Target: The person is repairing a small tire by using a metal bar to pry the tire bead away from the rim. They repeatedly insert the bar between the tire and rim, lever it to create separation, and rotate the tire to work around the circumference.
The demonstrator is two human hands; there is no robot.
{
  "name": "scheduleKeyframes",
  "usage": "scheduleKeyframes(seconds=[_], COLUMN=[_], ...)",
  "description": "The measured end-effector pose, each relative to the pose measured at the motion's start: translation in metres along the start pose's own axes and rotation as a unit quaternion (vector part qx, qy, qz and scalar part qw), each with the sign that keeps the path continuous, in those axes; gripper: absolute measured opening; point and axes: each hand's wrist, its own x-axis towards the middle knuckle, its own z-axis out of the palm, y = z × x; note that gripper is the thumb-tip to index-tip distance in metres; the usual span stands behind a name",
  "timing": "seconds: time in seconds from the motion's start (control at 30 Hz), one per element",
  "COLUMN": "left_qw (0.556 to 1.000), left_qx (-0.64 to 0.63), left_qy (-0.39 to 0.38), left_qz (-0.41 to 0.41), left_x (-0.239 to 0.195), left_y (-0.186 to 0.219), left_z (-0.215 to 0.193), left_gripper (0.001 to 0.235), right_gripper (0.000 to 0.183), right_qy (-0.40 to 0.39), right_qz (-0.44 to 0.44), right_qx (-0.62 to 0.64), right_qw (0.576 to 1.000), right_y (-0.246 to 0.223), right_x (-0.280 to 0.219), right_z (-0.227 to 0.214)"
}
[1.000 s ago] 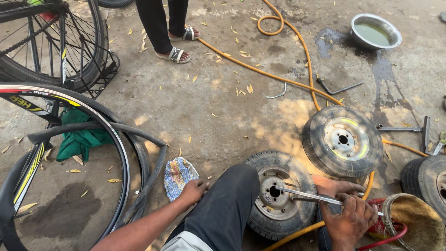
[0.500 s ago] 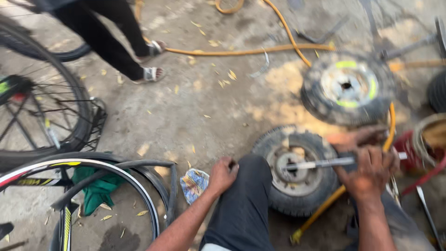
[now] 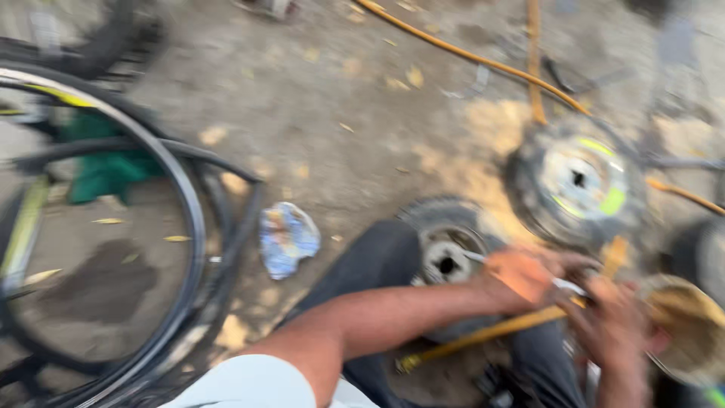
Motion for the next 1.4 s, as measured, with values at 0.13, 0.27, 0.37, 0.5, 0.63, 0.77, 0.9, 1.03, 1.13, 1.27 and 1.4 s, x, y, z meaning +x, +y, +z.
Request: scheduleKeyframes(seconds=[0.13,0.27,0.37,0.5,0.63,0.77,0.9,1.03,1.13,1.27,1.4], left_qw=[0.952,0.979,0.972,0.949,0.958,0.968,0.967,0.965,0.917,0.939,0.893], left_qx=[0.287,0.181,0.226,0.302,0.271,0.216,0.228,0.236,0.346,0.285,0.357], left_qy=[-0.093,0.053,0.029,0.033,0.005,0.056,-0.031,-0.066,-0.195,-0.163,-0.272], left_qz=[-0.058,0.081,0.065,0.086,0.094,0.111,0.11,0.092,0.041,0.102,-0.006], left_x=[-0.007,-0.01,-0.007,-0.006,0.0,-0.001,-0.005,0.005,0.005,0.032,0.023], left_y=[0.008,-0.005,-0.025,-0.038,-0.022,0.008,0.016,0.007,0.003,-0.007,-0.036], left_z=[-0.015,-0.007,0.015,0.031,0.013,-0.009,-0.012,-0.017,-0.004,-0.024,0.007], left_gripper=[0.047,0.053,0.05,0.054,0.057,0.055,0.069,0.073,0.068,0.06,0.077], right_gripper=[0.031,0.03,0.038,0.043,0.034,0.042,0.043,0.043,0.041,0.045,0.048], right_qy=[0.139,0.129,0.121,0.056,0.102,0.077,0.12,0.023,0.101,0.068,0.094], right_qz=[-0.108,-0.01,0.023,0.065,0.0,0.053,-0.06,-0.029,-0.014,0.138,0.045], right_qx=[0.284,0.449,0.284,0.107,0.036,0.017,-0.006,0.039,0.023,0.079,-0.021], right_qw=[0.942,0.884,0.951,0.991,0.994,0.995,0.991,0.999,0.994,0.985,0.994], right_y=[0.021,0.072,0.097,0.09,0.053,0.038,0.062,0.06,0.032,0.001,0.008], right_x=[0.023,0.015,-0.001,-0.02,-0.016,-0.009,-0.002,0.016,-0.024,-0.006,-0.03], right_z=[0.034,0.108,0.132,0.108,0.049,0.024,0.035,0.04,0.029,-0.006,0.003])
